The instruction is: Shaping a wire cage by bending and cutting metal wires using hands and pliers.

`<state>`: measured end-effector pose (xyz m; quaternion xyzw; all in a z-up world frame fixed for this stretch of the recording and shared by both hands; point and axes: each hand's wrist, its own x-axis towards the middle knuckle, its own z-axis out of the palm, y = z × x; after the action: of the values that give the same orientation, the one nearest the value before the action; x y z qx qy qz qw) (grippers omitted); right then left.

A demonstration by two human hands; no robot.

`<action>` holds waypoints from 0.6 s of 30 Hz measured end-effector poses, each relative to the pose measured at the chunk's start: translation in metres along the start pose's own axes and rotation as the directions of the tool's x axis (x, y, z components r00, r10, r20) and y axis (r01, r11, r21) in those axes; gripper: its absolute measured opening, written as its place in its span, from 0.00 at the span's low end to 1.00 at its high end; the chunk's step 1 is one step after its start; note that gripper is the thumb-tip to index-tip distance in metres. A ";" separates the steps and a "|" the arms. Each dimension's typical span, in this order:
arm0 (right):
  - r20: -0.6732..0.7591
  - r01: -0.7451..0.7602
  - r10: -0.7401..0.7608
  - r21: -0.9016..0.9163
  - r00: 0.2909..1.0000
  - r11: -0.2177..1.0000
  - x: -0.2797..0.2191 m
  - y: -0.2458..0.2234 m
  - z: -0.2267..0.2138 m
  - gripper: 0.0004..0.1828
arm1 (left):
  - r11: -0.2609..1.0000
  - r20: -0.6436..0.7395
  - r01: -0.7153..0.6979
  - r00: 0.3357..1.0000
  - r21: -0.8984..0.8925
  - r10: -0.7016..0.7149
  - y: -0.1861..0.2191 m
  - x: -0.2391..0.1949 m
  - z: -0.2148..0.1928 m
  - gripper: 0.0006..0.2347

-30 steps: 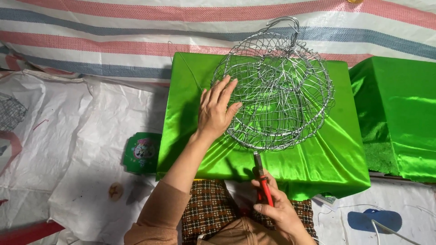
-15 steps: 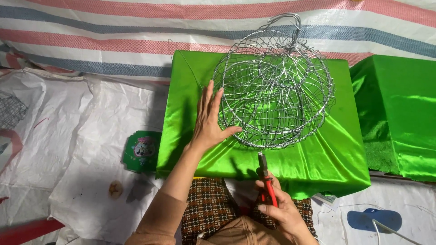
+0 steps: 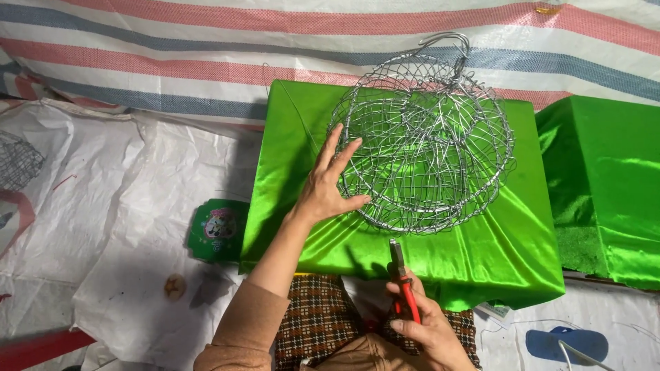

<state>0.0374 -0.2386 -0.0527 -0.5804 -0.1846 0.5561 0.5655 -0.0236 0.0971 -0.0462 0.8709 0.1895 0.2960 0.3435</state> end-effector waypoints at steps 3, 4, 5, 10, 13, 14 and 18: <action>0.013 -0.003 0.002 0.030 1.000 1.000 0.002 0.000 0.003 0.39 | 0.999 -0.018 -0.034 0.999 0.004 0.034 -0.004 0.000 0.002 0.47; 0.021 -0.007 0.006 0.063 1.000 0.998 0.003 0.000 0.003 0.38 | 0.999 -0.013 -0.033 0.999 -0.002 0.033 -0.004 0.000 0.003 0.47; 0.019 -0.007 0.006 0.063 1.000 0.998 0.003 -0.002 0.006 0.38 | 0.999 -0.012 -0.033 0.999 -0.003 0.033 -0.005 0.000 0.003 0.47; -0.017 0.023 -0.022 0.062 1.000 0.998 0.001 -0.016 0.019 0.47 | 0.998 0.003 -0.055 0.999 -0.008 0.055 -0.010 0.000 0.004 0.48; -0.036 0.071 -0.071 0.018 0.997 0.997 0.002 -0.012 0.009 0.48 | 0.997 0.003 -0.070 0.998 0.006 0.070 -0.011 0.001 0.003 0.47; -0.038 0.071 -0.070 0.018 0.997 0.997 0.001 -0.013 0.009 0.48 | 0.997 0.004 -0.071 0.997 0.004 0.071 -0.011 0.000 0.003 0.47; -0.064 0.004 0.000 0.068 0.998 0.998 -0.003 -0.009 -0.001 0.50 | 0.999 0.004 -0.041 0.999 0.014 0.041 -0.011 0.001 0.006 0.49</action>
<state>0.0411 -0.2389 -0.0435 -0.5782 -0.1480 0.5426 0.5910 -0.0205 0.1027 -0.0574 0.8776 0.1728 0.2999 0.3315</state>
